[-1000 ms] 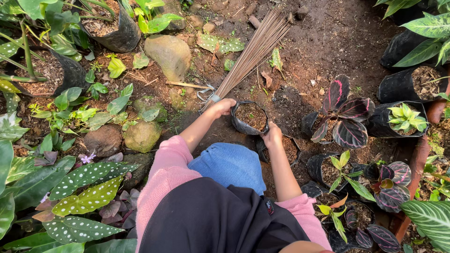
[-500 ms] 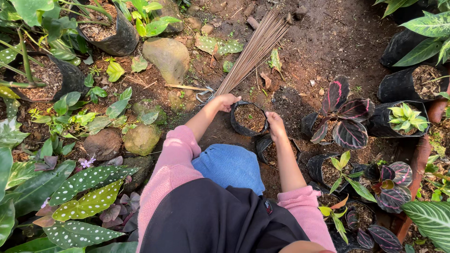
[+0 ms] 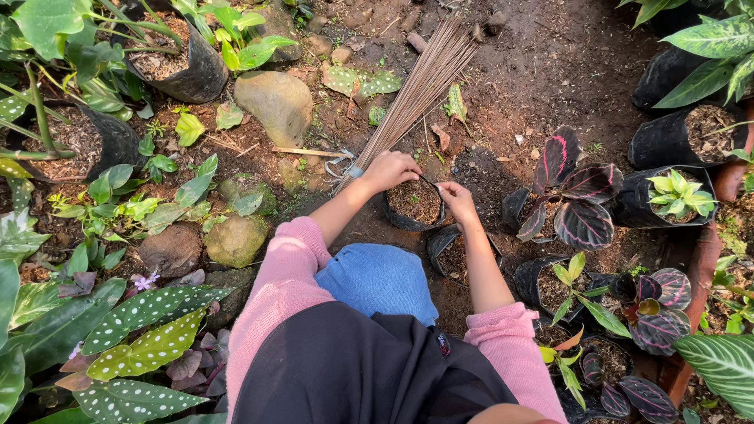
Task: The person kneels in a garden and handles small plants in black plastic bags, adjusting soil and leaves with both hands. They move between several potted plants, pressing soil and repositioning foliage, then place the pots back among others on the ground.
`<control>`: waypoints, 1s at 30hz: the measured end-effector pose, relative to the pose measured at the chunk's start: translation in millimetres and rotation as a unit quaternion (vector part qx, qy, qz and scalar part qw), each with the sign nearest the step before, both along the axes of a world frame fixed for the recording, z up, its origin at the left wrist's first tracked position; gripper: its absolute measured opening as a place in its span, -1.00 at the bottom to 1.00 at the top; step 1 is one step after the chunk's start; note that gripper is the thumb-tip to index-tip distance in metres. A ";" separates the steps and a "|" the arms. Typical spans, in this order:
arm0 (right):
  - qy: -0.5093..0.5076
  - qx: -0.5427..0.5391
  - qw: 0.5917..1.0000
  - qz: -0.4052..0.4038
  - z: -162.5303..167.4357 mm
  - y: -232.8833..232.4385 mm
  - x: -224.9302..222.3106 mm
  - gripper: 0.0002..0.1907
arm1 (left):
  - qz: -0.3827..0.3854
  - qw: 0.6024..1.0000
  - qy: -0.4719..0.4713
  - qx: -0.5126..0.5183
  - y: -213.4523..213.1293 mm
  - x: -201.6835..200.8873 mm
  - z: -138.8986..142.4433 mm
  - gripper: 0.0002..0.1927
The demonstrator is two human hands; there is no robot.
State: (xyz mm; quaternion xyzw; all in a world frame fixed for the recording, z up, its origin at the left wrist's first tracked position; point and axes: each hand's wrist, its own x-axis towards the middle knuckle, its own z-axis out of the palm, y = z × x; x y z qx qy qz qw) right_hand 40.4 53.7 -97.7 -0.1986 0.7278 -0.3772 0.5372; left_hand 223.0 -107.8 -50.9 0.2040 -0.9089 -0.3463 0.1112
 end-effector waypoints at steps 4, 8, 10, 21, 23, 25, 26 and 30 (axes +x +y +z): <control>0.108 -0.084 0.989 0.060 3.3 -1.0 0.3 -0.80 | 0.004 0.999 0.003 -0.036 5.4 0.1 -4.1 -0.76; 0.208 -0.041 0.971 0.107 7.1 -11.5 2.2 -0.80 | 0.058 0.994 -0.034 0.086 3.8 -4.3 -14.1 -0.72; 0.121 0.016 0.988 0.091 9.6 -20.7 2.4 -0.79 | 0.064 0.983 -0.074 0.153 -0.3 -8.8 -15.2 -0.69; -0.020 -0.012 0.998 0.065 28.7 -34.5 3.9 -0.81 | 0.014 0.980 -0.080 0.180 -11.1 -23.1 0.0 -0.75; -0.011 -0.012 0.998 0.061 28.5 -36.6 5.5 -0.81 | 0.021 0.977 -0.089 0.193 -9.9 -26.0 -2.7 -0.75; -0.019 -0.001 0.998 0.055 26.7 -39.9 7.0 -0.81 | 0.055 0.969 -0.097 0.223 -5.9 -31.2 -6.8 -0.72; -0.032 0.009 0.998 0.051 25.6 -41.5 7.8 -0.80 | 0.072 0.964 -0.094 0.236 -4.2 -34.5 -8.4 -0.74; -0.015 0.009 0.999 0.044 25.0 -45.1 11.2 -0.78 | 0.117 0.947 -0.182 0.238 -1.4 -46.3 -8.3 -0.65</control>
